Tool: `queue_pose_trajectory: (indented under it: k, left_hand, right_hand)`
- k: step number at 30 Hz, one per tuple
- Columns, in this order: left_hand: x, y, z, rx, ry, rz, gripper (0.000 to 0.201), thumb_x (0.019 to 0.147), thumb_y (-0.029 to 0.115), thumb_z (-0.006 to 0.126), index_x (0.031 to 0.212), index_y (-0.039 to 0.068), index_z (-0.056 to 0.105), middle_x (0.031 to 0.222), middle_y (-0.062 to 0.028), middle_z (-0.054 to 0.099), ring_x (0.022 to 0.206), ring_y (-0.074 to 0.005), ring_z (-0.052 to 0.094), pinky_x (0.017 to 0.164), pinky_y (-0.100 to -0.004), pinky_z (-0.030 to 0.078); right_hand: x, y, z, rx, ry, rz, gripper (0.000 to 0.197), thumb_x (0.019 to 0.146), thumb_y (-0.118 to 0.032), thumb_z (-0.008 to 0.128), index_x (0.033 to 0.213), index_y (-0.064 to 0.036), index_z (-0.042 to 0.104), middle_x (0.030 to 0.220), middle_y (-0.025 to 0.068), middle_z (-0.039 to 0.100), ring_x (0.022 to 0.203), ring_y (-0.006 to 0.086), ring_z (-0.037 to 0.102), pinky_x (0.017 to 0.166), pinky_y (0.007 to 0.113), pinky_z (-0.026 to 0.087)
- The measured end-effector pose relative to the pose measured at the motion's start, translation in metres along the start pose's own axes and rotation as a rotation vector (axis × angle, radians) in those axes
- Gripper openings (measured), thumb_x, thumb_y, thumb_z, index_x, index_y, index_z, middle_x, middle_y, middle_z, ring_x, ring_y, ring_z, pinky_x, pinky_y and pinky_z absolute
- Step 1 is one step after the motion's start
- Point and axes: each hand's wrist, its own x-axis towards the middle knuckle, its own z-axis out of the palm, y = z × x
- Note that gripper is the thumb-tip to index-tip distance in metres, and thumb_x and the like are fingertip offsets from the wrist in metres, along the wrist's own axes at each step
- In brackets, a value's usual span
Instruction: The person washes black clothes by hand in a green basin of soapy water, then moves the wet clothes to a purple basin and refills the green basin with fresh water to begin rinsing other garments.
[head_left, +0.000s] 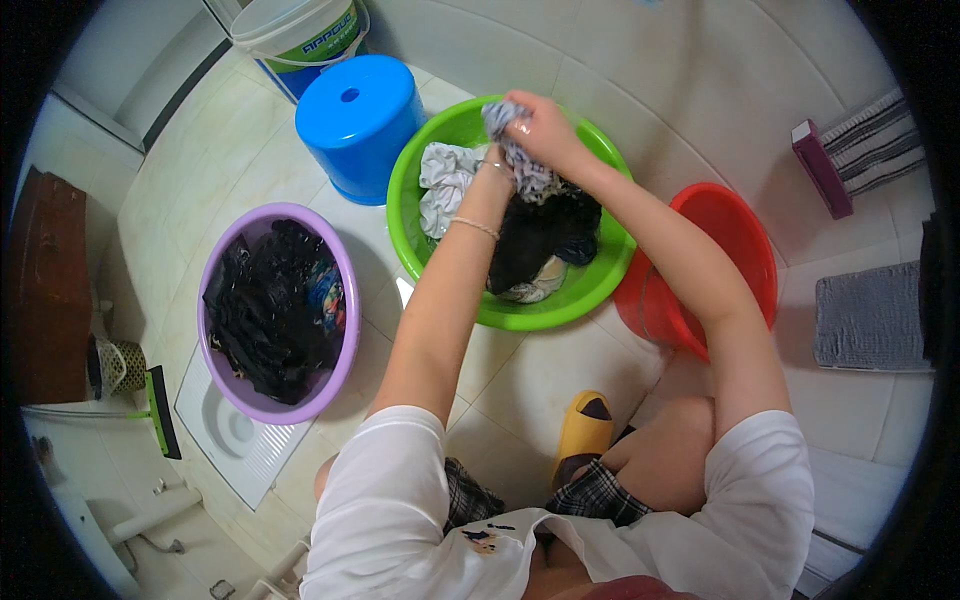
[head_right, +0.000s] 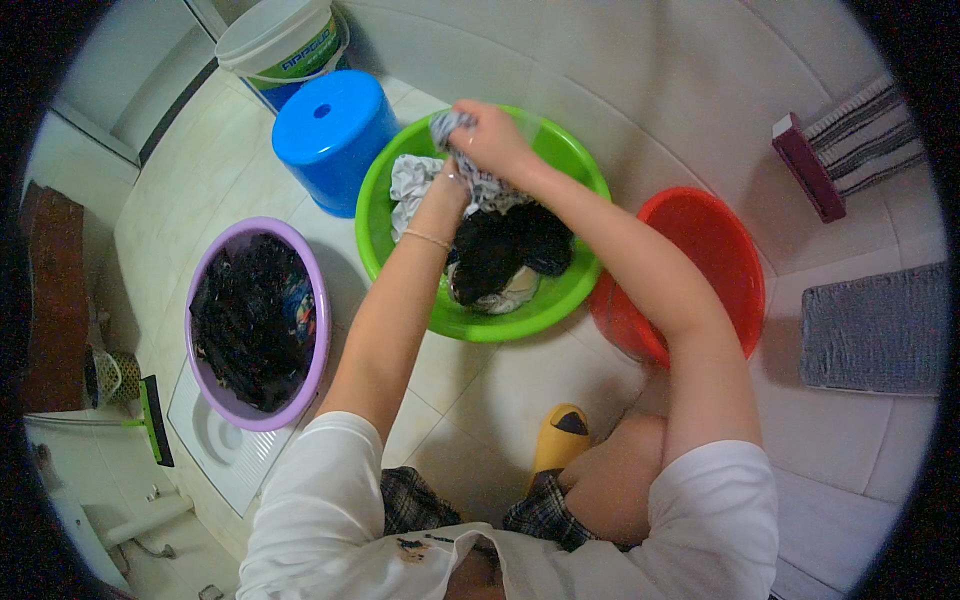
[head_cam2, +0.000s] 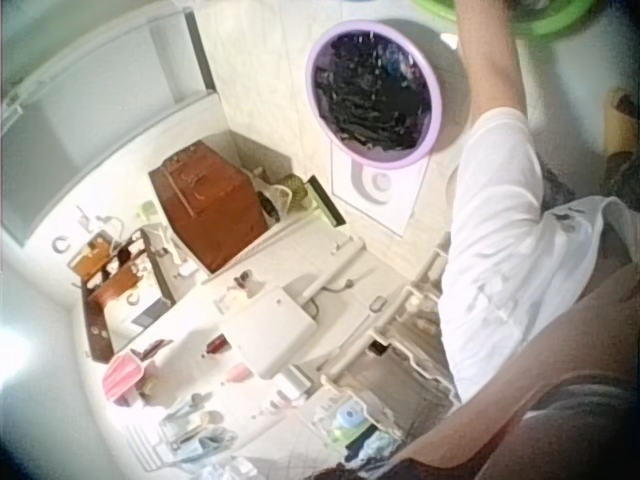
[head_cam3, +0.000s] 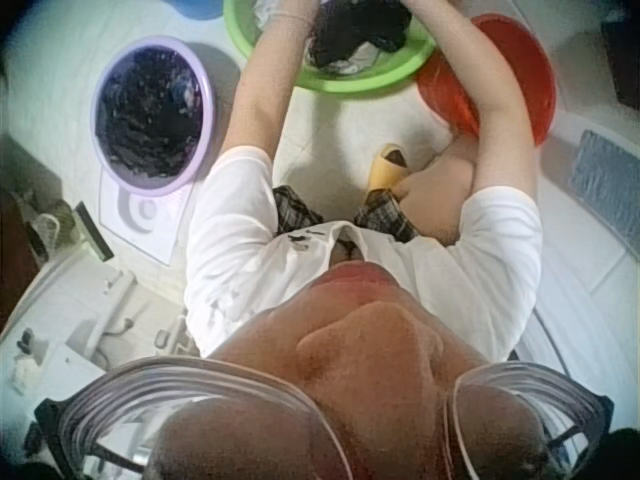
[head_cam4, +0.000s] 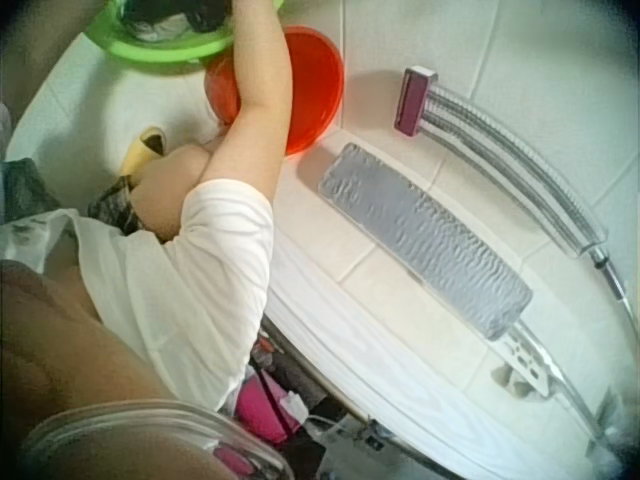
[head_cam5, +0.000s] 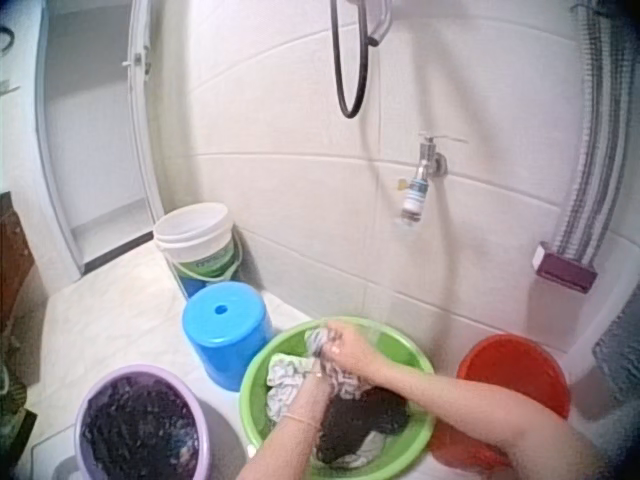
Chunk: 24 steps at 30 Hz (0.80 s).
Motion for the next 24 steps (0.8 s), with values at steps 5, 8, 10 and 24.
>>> queue_pose_trajectory:
  k: [5,8,10,24]
  left_hand:
    - [0.013,0.004,0.005,0.013,0.160,-0.027,0.035,0.083,0.035,0.040,0.099,0.005,0.051,0.103,-0.0096,0.054,0.095,-0.0196,0.051,0.081,-0.0369,0.040]
    - [0.008,0.017,0.012,0.104,0.130,-0.069,0.031,0.082,0.029,0.043,0.094,0.003,0.054,0.094,-0.0085,0.058,0.084,-0.0204,0.056,0.075,-0.0357,0.045]
    - [0.004,0.033,0.007,0.186,0.248,0.178,0.034,0.079,0.025,0.044,0.096,-0.003,0.049,0.091,-0.0132,0.057,0.081,-0.0233,0.056,0.069,-0.0373,0.045]
    - [0.010,-0.001,-0.020,-0.191,-0.150,0.115,0.046,0.087,0.040,0.025,0.125,0.015,0.032,0.129,-0.0106,0.030,0.115,-0.0268,0.033,0.092,-0.0457,0.031]
  right_hand:
    - [0.025,0.041,-0.042,-1.022,0.069,-0.215,0.026,0.070,-0.019,0.049,0.092,-0.0056,0.053,0.082,0.0204,0.056,0.074,0.0350,0.054,0.064,0.039,0.044]
    - [0.042,0.077,-0.101,-0.877,0.191,0.191,0.024,0.073,-0.019,0.048,0.090,-0.0031,0.054,0.078,0.0182,0.058,0.072,0.0311,0.057,0.064,0.038,0.046]
    - [0.048,0.082,-0.111,-0.616,0.215,0.354,0.023,0.076,-0.017,0.047,0.089,-0.0006,0.054,0.078,0.0164,0.059,0.071,0.0276,0.058,0.064,0.036,0.047]
    - [0.015,-0.026,-0.010,0.263,-0.228,0.137,0.022,0.075,-0.024,0.057,0.083,-0.0035,0.059,0.083,0.0074,0.058,0.072,0.0138,0.055,0.066,0.029,0.046]
